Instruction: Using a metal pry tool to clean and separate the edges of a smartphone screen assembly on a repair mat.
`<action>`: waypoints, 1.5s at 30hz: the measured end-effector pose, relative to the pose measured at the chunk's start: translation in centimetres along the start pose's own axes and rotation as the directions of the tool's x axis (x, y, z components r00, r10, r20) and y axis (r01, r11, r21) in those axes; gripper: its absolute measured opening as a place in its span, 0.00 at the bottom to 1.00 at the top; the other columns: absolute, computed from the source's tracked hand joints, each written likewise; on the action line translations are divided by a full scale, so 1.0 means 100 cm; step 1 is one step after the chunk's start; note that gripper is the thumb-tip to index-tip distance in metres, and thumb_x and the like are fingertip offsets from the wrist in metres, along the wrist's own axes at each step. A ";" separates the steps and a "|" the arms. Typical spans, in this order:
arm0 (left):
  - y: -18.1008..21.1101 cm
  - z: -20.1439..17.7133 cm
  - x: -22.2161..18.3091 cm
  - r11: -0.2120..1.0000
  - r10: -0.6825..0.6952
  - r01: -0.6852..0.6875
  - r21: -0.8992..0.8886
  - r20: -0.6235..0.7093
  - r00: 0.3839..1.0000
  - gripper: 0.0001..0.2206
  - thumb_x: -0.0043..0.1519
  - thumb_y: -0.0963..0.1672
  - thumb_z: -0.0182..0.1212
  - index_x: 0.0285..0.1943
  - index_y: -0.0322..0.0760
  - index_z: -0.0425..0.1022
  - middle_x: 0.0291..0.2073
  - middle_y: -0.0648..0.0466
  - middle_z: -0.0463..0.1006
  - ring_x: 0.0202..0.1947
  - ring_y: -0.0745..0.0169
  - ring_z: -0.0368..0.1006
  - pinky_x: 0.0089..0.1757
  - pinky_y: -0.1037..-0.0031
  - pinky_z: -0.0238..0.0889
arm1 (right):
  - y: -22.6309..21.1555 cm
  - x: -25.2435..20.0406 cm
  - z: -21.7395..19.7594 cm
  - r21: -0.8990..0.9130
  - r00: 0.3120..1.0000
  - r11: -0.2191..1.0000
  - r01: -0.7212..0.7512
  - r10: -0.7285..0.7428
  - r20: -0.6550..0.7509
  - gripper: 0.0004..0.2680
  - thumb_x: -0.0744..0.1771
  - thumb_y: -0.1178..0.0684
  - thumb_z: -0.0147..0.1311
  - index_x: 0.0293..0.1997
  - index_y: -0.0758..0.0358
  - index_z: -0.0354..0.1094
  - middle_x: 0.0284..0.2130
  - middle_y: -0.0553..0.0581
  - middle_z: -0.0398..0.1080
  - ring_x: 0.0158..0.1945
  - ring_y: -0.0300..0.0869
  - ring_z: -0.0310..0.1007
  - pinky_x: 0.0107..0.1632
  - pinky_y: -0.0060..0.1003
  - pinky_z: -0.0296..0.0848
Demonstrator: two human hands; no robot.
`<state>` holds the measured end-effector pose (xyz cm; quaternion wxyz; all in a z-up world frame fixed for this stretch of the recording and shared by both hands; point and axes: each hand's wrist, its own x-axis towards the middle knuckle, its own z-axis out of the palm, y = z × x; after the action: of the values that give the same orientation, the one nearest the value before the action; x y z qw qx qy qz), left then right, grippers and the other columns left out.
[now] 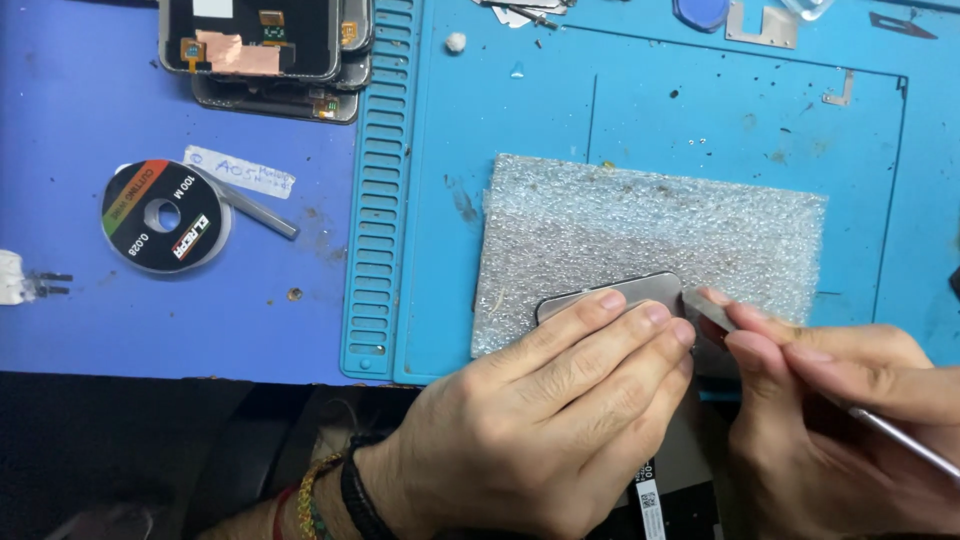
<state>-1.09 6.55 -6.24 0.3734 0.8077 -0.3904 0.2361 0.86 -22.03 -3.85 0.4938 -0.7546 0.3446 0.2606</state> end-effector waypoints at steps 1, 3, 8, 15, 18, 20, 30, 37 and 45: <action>0.000 0.000 0.000 1.000 0.001 -0.001 -0.002 -0.005 1.000 0.17 0.76 0.38 0.44 0.56 0.23 0.84 0.56 0.39 0.83 0.59 0.47 0.82 0.62 0.60 0.77 | -0.003 0.006 -0.012 0.059 0.983 0.984 -0.169 0.164 0.077 0.21 0.65 0.70 0.39 0.62 0.79 0.75 0.67 0.64 0.81 0.74 0.43 0.75 0.75 0.38 0.63; 0.000 0.000 -0.001 1.000 0.002 -0.002 0.000 -0.008 1.000 0.17 0.76 0.38 0.44 0.56 0.24 0.84 0.56 0.39 0.83 0.59 0.47 0.82 0.62 0.60 0.77 | 0.011 0.018 -0.025 0.039 0.983 0.994 -0.100 0.092 0.156 0.21 0.65 0.67 0.41 0.62 0.77 0.75 0.68 0.64 0.79 0.75 0.43 0.73 0.75 0.39 0.61; 0.000 0.000 0.000 1.000 -0.010 0.010 -0.019 -0.021 1.000 0.14 0.77 0.37 0.49 0.55 0.22 0.84 0.55 0.38 0.83 0.58 0.46 0.82 0.61 0.59 0.79 | 0.031 0.017 -0.025 0.019 0.861 0.985 0.171 -0.159 0.482 0.21 0.63 0.59 0.50 0.63 0.71 0.75 0.72 0.61 0.73 0.78 0.42 0.66 0.76 0.41 0.56; 0.000 0.000 -0.001 1.000 -0.002 0.002 0.007 -0.009 1.000 0.18 0.77 0.38 0.43 0.57 0.23 0.83 0.55 0.40 0.83 0.59 0.47 0.82 0.62 0.60 0.78 | 0.005 -0.004 0.018 -0.256 0.861 0.850 0.460 -0.498 -0.105 0.05 0.70 0.71 0.56 0.50 0.74 0.72 0.58 0.66 0.79 0.61 0.43 0.78 0.65 0.33 0.70; 0.000 0.000 -0.002 1.000 -0.004 0.004 0.006 -0.011 1.000 0.17 0.77 0.38 0.43 0.57 0.23 0.83 0.55 0.39 0.83 0.59 0.47 0.81 0.62 0.60 0.78 | 0.001 -0.032 0.065 -0.257 0.864 0.850 0.460 -0.495 -0.093 0.06 0.70 0.70 0.56 0.51 0.74 0.72 0.58 0.66 0.78 0.62 0.44 0.78 0.65 0.34 0.69; 0.000 0.000 -0.002 1.000 -0.008 0.008 -0.006 -0.006 1.000 0.19 0.76 0.38 0.41 0.57 0.22 0.83 0.56 0.39 0.83 0.59 0.47 0.81 0.63 0.59 0.78 | 0.003 -0.062 0.107 -0.484 0.428 0.558 0.674 -0.829 -0.360 0.12 0.77 0.76 0.65 0.39 0.82 0.65 0.48 0.80 0.76 0.50 0.55 0.82 0.55 0.36 0.76; 0.000 0.000 0.001 1.000 -0.006 0.005 -0.025 -0.007 1.000 0.15 0.76 0.37 0.46 0.56 0.22 0.83 0.55 0.38 0.83 0.58 0.46 0.82 0.62 0.59 0.77 | 0.000 -0.059 0.108 -0.525 0.397 0.523 0.671 -0.852 -0.340 0.10 0.77 0.76 0.64 0.39 0.84 0.71 0.44 0.78 0.76 0.45 0.53 0.81 0.51 0.35 0.76; 0.001 0.000 0.000 1.000 -0.006 0.007 -0.028 0.025 1.000 0.18 0.76 0.38 0.42 0.57 0.22 0.83 0.56 0.38 0.82 0.59 0.45 0.81 0.63 0.58 0.76 | 0.010 -0.054 0.107 -0.382 0.369 0.489 0.784 -0.863 -0.347 0.13 0.74 0.76 0.62 0.37 0.78 0.59 0.41 0.77 0.72 0.51 0.59 0.84 0.57 0.42 0.84; 0.000 -0.002 0.001 1.000 -0.008 0.008 -0.018 0.013 1.000 0.16 0.76 0.37 0.45 0.57 0.21 0.82 0.55 0.38 0.83 0.58 0.46 0.81 0.62 0.59 0.77 | -0.003 -0.061 0.099 -0.538 0.529 0.615 0.577 -0.783 -0.328 0.10 0.77 0.71 0.63 0.37 0.77 0.73 0.48 0.71 0.78 0.49 0.46 0.81 0.53 0.28 0.73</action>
<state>-1.02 6.62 -6.03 0.3792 0.8073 -0.3917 0.2259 -3.27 -11.23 -2.99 0.2902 -0.9458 0.0832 -0.1198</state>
